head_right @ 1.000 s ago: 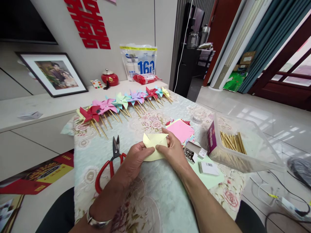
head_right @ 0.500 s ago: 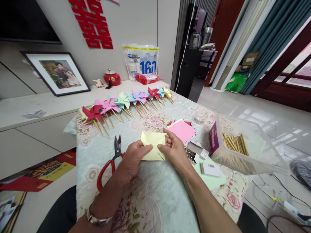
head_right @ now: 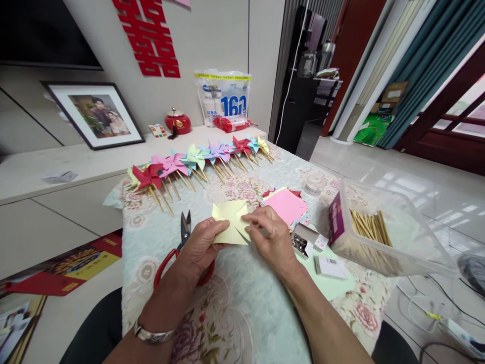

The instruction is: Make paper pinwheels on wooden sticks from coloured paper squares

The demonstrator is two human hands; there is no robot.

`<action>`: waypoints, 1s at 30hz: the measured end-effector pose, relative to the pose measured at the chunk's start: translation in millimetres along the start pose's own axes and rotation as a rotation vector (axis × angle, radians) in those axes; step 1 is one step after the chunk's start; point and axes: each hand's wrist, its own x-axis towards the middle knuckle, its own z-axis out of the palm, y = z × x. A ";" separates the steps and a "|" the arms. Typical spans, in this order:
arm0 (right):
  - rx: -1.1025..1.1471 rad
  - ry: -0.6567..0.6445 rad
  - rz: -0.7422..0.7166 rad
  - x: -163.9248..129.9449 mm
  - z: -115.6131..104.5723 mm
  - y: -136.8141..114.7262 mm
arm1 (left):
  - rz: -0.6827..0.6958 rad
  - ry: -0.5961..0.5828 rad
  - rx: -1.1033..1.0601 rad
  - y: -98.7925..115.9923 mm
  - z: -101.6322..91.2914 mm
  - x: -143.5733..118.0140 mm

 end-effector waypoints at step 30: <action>0.220 -0.289 0.548 2.5 2.0 -6.1 | 0.077 -0.032 0.156 -2.4 11.3 -5.6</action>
